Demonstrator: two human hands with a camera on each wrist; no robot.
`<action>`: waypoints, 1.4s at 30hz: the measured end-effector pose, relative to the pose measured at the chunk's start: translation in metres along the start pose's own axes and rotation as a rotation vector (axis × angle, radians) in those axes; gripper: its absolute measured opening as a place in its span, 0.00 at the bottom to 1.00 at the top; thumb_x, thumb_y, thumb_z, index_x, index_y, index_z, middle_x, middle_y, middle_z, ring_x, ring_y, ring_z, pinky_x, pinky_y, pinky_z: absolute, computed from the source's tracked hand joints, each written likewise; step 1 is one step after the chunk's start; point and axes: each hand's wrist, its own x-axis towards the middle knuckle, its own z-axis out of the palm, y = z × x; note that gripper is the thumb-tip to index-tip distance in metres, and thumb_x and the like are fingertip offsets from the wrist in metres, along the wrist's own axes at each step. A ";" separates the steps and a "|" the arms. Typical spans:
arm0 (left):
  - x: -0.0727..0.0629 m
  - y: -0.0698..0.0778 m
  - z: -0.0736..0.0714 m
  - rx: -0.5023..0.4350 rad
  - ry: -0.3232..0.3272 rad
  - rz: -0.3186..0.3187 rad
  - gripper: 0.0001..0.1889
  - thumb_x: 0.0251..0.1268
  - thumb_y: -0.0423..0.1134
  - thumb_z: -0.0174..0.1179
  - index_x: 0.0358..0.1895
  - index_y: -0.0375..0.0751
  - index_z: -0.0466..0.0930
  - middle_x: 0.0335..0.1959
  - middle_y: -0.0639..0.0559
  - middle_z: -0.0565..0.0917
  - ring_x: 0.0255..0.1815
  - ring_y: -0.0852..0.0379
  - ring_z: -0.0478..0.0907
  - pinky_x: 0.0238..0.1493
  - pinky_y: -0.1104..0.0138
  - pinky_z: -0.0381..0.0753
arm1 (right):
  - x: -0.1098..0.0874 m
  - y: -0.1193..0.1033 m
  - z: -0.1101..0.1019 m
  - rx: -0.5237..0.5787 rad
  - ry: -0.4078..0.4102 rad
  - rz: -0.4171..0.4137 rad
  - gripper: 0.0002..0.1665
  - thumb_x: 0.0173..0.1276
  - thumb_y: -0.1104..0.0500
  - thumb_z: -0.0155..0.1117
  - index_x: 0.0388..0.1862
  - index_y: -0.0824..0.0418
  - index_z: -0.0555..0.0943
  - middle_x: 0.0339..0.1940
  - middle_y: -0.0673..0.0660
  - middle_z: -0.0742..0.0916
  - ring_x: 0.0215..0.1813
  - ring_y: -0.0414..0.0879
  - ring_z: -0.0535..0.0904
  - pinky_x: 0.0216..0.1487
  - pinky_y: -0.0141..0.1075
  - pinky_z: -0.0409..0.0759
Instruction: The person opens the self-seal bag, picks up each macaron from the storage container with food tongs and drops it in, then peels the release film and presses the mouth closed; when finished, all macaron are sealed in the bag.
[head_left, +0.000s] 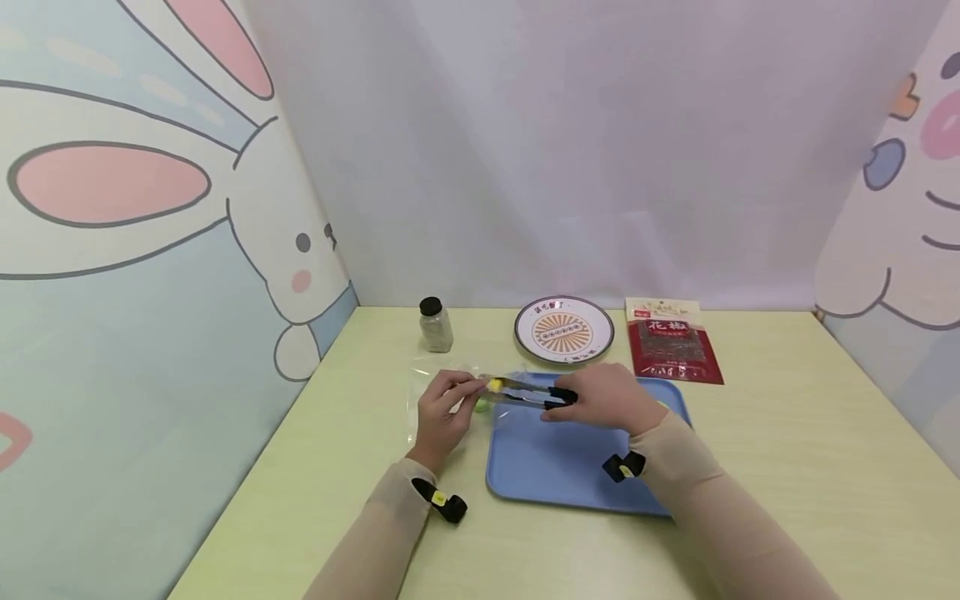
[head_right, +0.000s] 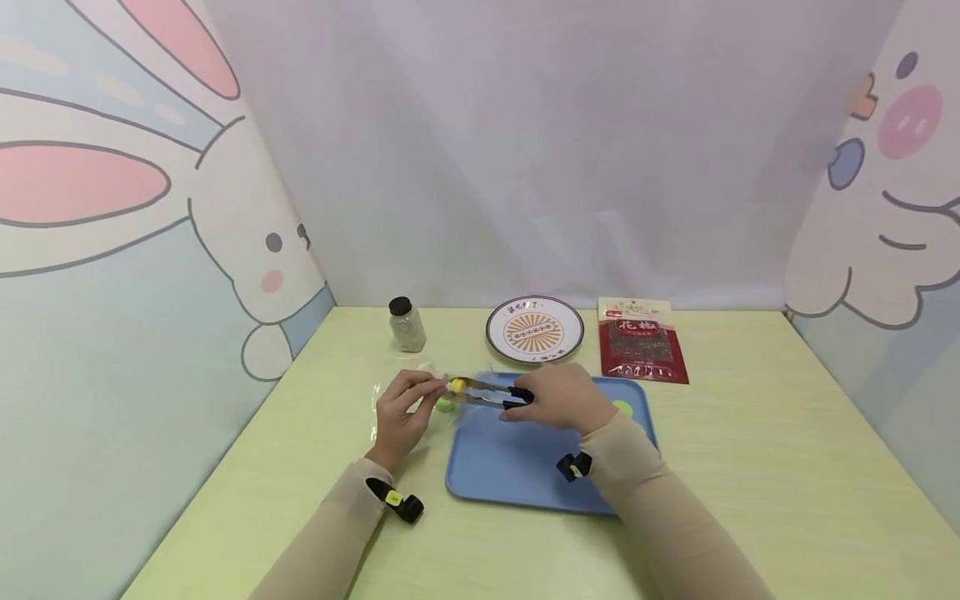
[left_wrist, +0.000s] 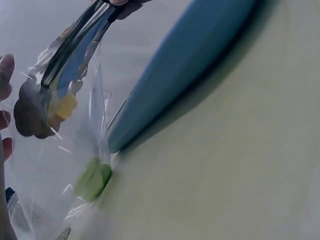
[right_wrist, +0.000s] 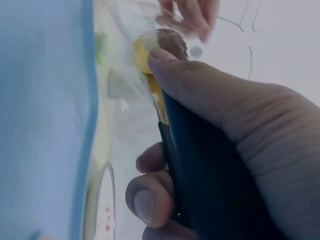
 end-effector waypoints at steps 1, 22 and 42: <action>0.001 0.001 0.001 0.001 0.003 0.010 0.14 0.50 0.22 0.74 0.42 0.36 0.89 0.36 0.45 0.83 0.37 0.51 0.81 0.37 0.69 0.80 | 0.001 -0.003 0.001 -0.005 0.010 -0.016 0.28 0.58 0.25 0.66 0.21 0.44 0.72 0.14 0.42 0.70 0.19 0.37 0.64 0.20 0.34 0.59; -0.001 -0.002 0.001 0.037 -0.053 -0.022 0.11 0.58 0.28 0.72 0.44 0.41 0.90 0.38 0.48 0.83 0.39 0.53 0.79 0.38 0.68 0.78 | -0.016 0.001 -0.019 0.043 -0.097 0.124 0.39 0.47 0.21 0.70 0.43 0.48 0.83 0.26 0.43 0.79 0.28 0.42 0.73 0.26 0.38 0.69; -0.007 -0.004 -0.002 0.055 -0.107 -0.081 0.09 0.57 0.29 0.72 0.41 0.42 0.91 0.37 0.51 0.84 0.39 0.53 0.80 0.43 0.67 0.79 | -0.173 0.108 0.014 0.084 0.217 0.378 0.31 0.51 0.26 0.73 0.35 0.47 0.77 0.20 0.41 0.76 0.21 0.38 0.68 0.23 0.33 0.62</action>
